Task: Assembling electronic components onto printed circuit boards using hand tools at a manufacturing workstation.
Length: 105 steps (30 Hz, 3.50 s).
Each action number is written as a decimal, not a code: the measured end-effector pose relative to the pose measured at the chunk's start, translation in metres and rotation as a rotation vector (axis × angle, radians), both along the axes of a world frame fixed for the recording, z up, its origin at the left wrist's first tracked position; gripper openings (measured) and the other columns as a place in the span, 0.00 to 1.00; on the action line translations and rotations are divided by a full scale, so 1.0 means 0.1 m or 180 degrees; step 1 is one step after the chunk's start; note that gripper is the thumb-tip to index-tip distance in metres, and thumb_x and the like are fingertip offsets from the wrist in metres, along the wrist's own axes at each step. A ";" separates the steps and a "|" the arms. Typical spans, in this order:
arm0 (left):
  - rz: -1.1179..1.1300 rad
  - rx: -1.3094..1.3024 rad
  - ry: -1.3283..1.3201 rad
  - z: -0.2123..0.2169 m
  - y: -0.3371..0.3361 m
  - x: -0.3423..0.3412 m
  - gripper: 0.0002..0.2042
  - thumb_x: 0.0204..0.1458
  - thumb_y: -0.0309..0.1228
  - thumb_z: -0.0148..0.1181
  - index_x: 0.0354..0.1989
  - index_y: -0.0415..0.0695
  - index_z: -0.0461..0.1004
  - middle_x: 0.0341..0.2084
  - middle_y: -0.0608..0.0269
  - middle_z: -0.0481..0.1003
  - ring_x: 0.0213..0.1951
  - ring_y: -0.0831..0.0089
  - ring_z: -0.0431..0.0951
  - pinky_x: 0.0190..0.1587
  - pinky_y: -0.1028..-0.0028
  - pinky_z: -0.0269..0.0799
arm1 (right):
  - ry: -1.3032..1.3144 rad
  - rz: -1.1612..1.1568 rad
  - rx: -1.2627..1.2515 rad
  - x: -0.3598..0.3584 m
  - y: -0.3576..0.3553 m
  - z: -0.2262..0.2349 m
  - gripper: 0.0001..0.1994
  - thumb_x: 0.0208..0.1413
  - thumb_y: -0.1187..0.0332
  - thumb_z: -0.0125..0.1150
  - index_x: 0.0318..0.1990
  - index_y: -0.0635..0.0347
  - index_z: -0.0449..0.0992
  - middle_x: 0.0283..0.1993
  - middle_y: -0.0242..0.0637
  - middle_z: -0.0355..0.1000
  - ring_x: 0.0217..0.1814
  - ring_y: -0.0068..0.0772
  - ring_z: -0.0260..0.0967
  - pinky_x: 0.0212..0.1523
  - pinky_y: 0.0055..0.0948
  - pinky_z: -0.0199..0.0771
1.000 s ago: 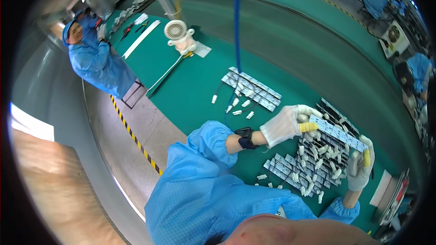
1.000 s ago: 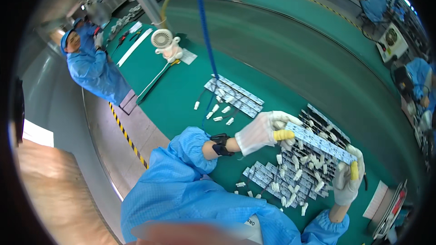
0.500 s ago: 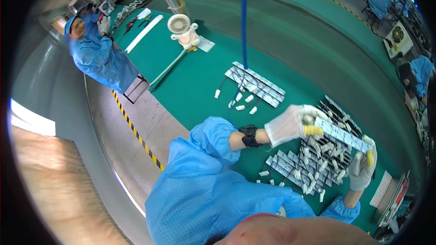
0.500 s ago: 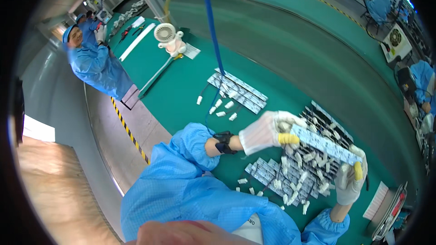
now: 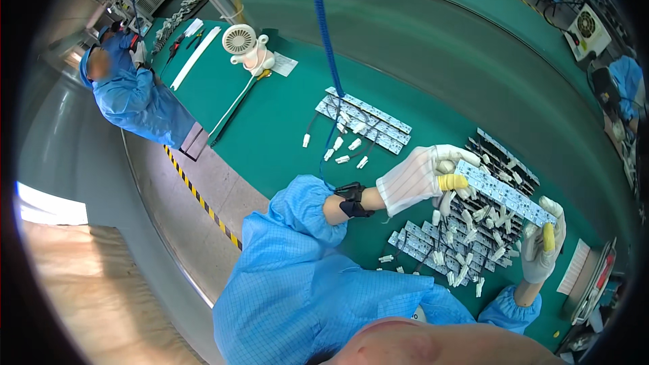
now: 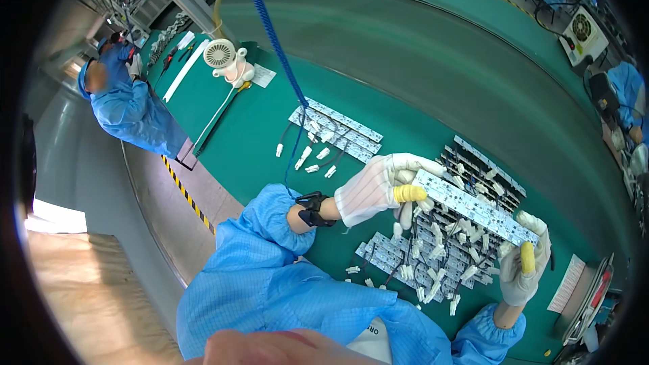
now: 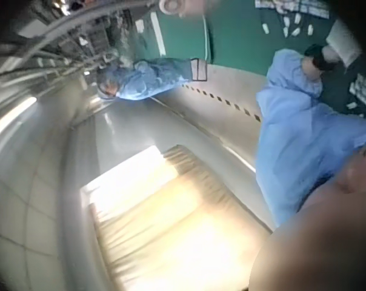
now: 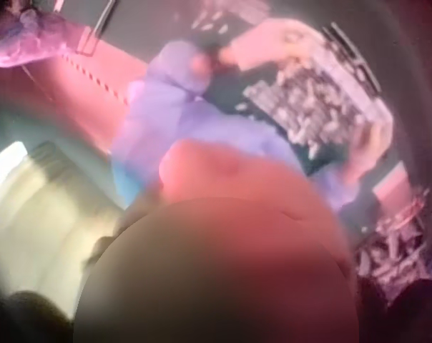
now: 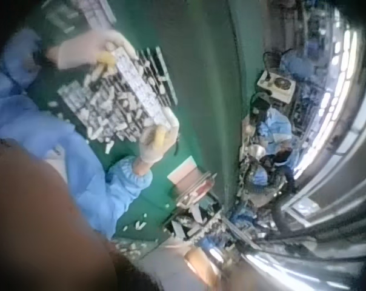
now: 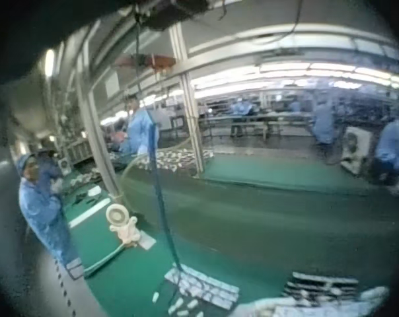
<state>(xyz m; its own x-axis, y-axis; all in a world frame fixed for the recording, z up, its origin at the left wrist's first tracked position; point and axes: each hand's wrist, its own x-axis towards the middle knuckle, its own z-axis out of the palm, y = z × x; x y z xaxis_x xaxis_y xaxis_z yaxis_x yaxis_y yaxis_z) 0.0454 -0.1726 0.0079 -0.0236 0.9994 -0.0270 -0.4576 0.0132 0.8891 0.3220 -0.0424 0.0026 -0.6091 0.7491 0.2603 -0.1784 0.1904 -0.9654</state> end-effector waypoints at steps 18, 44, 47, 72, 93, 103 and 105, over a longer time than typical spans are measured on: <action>0.1051 -0.0234 0.0884 -0.10 0.12 0.25 0.26 0.49 0.28 0.55 0.56 0.35 0.54 0.24 0.51 0.74 0.09 0.71 0.69 0.10 0.77 0.65 | -0.0510 0.0457 -0.1224 -0.01 0.05 0.34 0.15 0.55 0.71 0.52 0.49 0.66 0.67 0.33 0.39 0.72 0.22 0.15 0.65 0.18 0.13 0.62; 0.1136 0.0505 0.1558 -0.30 0.12 0.24 0.26 0.55 0.48 0.50 0.50 0.36 0.62 0.25 0.60 0.73 0.11 0.83 0.65 0.14 0.87 0.55 | -0.0058 0.0521 -0.0839 0.04 -0.05 0.28 0.16 0.58 0.61 0.51 0.47 0.62 0.66 0.24 0.38 0.72 0.14 0.16 0.60 0.14 0.17 0.57; 0.1031 0.0577 0.1645 -0.29 0.18 0.26 0.22 0.57 0.44 0.48 0.52 0.38 0.63 0.25 0.60 0.72 0.11 0.84 0.63 0.14 0.86 0.56 | -0.0189 0.0470 -0.0885 0.04 -0.05 0.32 0.15 0.58 0.61 0.50 0.47 0.62 0.66 0.24 0.38 0.72 0.14 0.17 0.60 0.14 0.17 0.57; 0.1044 0.0568 0.1273 -0.19 0.12 0.32 0.30 0.52 0.43 0.57 0.55 0.35 0.56 0.25 0.59 0.73 0.09 0.81 0.64 0.13 0.87 0.58 | 0.0077 0.0563 -0.0595 0.10 -0.01 0.25 0.17 0.57 0.61 0.52 0.50 0.60 0.66 0.26 0.34 0.71 0.14 0.14 0.58 0.15 0.16 0.56; 0.1030 0.0134 0.1851 -0.18 0.11 0.12 0.27 0.49 0.43 0.59 0.50 0.34 0.64 0.26 0.60 0.75 0.25 0.74 0.76 0.29 0.78 0.74 | -0.0222 -0.0276 -0.0784 -0.06 0.02 0.17 0.14 0.52 0.73 0.53 0.47 0.68 0.68 0.33 0.41 0.73 0.19 0.15 0.64 0.10 0.11 0.51; 0.0673 0.0343 0.0938 -0.22 0.05 0.02 0.27 0.41 0.27 0.67 0.50 0.33 0.65 0.37 0.52 0.75 0.35 0.67 0.78 0.39 0.72 0.75 | -0.0103 -0.0301 -0.0294 -0.08 0.05 0.08 0.29 0.51 0.52 0.59 0.50 0.71 0.65 0.31 0.41 0.72 0.15 0.11 0.57 0.12 0.09 0.51; 0.0727 0.0363 0.1050 -0.23 0.06 0.00 0.26 0.40 0.26 0.68 0.49 0.33 0.66 0.39 0.51 0.75 0.36 0.67 0.78 0.39 0.72 0.75 | 0.0077 -0.0189 -0.0329 -0.05 0.07 0.07 0.30 0.50 0.51 0.59 0.50 0.72 0.65 0.33 0.42 0.71 0.17 0.13 0.60 0.12 0.09 0.52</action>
